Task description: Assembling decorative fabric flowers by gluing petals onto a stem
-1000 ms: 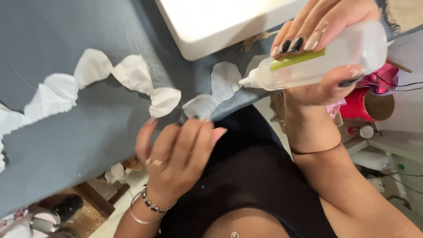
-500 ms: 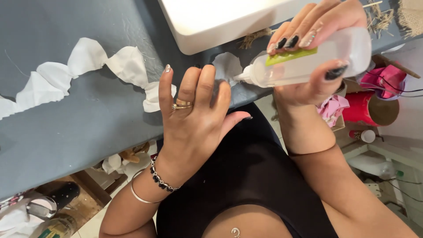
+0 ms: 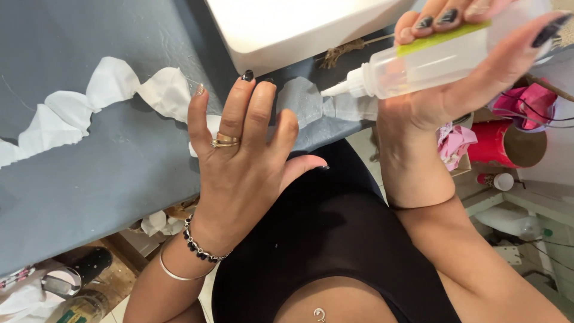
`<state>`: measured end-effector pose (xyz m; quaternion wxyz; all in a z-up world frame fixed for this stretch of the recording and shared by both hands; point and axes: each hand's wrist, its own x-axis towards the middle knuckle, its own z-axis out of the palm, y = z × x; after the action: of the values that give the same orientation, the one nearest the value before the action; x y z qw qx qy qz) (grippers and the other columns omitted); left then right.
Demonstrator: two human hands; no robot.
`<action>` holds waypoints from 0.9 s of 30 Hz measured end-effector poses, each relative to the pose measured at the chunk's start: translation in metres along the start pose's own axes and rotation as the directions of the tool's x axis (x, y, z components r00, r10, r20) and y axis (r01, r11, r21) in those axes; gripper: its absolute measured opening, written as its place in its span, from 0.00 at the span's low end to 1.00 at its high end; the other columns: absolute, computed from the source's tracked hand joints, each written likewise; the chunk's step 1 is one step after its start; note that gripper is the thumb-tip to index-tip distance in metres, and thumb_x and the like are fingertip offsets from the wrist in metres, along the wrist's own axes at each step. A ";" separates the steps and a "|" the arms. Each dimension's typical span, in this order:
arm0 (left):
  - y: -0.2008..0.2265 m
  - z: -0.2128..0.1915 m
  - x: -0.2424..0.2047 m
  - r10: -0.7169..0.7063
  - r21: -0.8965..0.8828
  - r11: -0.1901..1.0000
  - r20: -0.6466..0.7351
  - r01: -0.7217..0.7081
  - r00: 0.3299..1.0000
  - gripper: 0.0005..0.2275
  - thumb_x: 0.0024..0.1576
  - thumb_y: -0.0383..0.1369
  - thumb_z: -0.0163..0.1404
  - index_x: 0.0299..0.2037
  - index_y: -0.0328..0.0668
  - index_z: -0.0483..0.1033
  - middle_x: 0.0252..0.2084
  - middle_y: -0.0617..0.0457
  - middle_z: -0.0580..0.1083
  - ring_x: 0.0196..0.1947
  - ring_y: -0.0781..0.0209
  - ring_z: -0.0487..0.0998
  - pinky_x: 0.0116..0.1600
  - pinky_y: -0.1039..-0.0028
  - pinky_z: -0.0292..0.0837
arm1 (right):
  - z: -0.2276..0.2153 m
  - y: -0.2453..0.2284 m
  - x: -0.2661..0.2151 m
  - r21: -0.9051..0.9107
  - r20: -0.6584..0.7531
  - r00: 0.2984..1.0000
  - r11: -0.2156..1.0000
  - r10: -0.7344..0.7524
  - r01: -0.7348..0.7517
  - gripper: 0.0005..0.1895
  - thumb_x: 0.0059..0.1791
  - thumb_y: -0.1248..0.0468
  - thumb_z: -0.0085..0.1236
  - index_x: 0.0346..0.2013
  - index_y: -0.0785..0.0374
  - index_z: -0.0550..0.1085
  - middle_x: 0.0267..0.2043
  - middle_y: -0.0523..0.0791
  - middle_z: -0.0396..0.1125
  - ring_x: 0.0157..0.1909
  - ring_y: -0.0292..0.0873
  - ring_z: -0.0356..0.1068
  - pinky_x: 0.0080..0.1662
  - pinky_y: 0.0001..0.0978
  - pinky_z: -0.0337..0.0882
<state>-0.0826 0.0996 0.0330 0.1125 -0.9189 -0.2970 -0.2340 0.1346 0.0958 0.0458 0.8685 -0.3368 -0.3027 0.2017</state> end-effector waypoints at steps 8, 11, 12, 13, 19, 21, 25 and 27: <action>0.004 -0.037 -0.013 -0.032 0.001 0.999 -0.114 0.032 0.993 0.23 0.69 0.55 0.33 0.47 0.48 0.76 0.53 0.49 0.72 0.54 0.56 0.71 0.62 0.51 0.66 | -0.013 0.021 0.001 0.120 0.383 0.922 0.993 -0.055 0.009 0.28 0.50 0.33 0.44 0.41 0.53 0.65 0.36 0.41 0.55 0.33 0.44 0.53 0.38 0.40 0.60; 0.008 -0.034 -0.039 -0.074 -0.042 0.997 -0.130 0.069 0.989 0.14 0.68 0.49 0.48 0.43 0.52 0.78 0.47 0.55 0.75 0.49 0.59 0.73 0.60 0.59 0.68 | 0.001 0.020 0.007 0.122 0.181 0.981 0.988 0.068 -0.091 0.26 0.48 0.40 0.47 0.30 0.63 0.66 0.30 0.45 0.58 0.29 0.52 0.56 0.34 0.48 0.62; 0.006 -0.030 -0.043 -0.081 -0.041 0.996 -0.132 0.076 0.988 0.14 0.68 0.49 0.48 0.43 0.52 0.78 0.47 0.55 0.75 0.49 0.59 0.73 0.60 0.59 0.68 | 0.003 0.016 0.006 0.122 0.187 0.980 0.988 0.070 -0.094 0.26 0.48 0.40 0.47 0.30 0.63 0.66 0.30 0.45 0.58 0.29 0.52 0.56 0.34 0.48 0.62; 0.005 -0.026 -0.048 -0.088 -0.069 0.995 -0.151 0.078 0.985 0.11 0.67 0.46 0.51 0.42 0.51 0.78 0.46 0.55 0.74 0.47 0.59 0.73 0.59 0.60 0.68 | 0.005 0.012 0.005 0.077 0.158 0.987 0.997 0.003 -0.015 0.26 0.48 0.40 0.48 0.30 0.62 0.68 0.29 0.46 0.58 0.27 0.54 0.59 0.32 0.50 0.65; 0.000 -0.010 -0.061 -0.074 -0.110 0.993 -0.265 0.046 0.961 0.03 0.63 0.34 0.63 0.43 0.52 0.81 0.43 0.57 0.74 0.43 0.60 0.70 0.55 0.63 0.67 | 0.002 -0.015 -0.003 -0.020 0.394 0.918 0.999 -0.035 0.047 0.28 0.47 0.31 0.47 0.38 0.52 0.65 0.32 0.40 0.53 0.30 0.40 0.53 0.34 0.36 0.63; -0.003 -0.007 -0.060 -0.066 -0.132 0.991 -0.299 0.027 0.952 0.07 0.61 0.29 0.67 0.43 0.52 0.81 0.42 0.57 0.74 0.42 0.60 0.70 0.55 0.63 0.67 | 0.010 -0.018 -0.010 -0.099 0.333 0.937 0.985 -0.101 0.142 0.29 0.48 0.32 0.53 0.39 0.53 0.61 0.33 0.40 0.50 0.30 0.39 0.48 0.32 0.36 0.61; -0.013 -0.009 -0.063 -0.042 -0.045 0.999 -0.319 0.029 0.947 0.07 0.61 0.26 0.67 0.43 0.47 0.81 0.41 0.57 0.76 0.41 0.60 0.72 0.54 0.63 0.66 | 0.022 -0.005 -0.012 -0.056 0.464 0.870 0.975 -0.166 0.216 0.27 0.52 0.35 0.47 0.39 0.55 0.61 0.31 0.43 0.50 0.26 0.43 0.49 0.29 0.38 0.62; -0.016 -0.012 -0.064 -0.041 0.007 0.999 -0.314 0.046 0.949 0.06 0.62 0.26 0.67 0.42 0.45 0.81 0.41 0.57 0.76 0.41 0.59 0.72 0.53 0.63 0.67 | 0.030 0.003 -0.014 -0.014 0.480 0.855 0.973 -0.195 0.230 0.25 0.53 0.38 0.49 0.38 0.57 0.62 0.29 0.44 0.50 0.24 0.43 0.50 0.28 0.40 0.63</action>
<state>-0.1421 0.0772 0.0127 0.1595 -0.8625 -0.2972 -0.3772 0.1042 0.1035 0.0561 0.7721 -0.2720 -0.5486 0.1700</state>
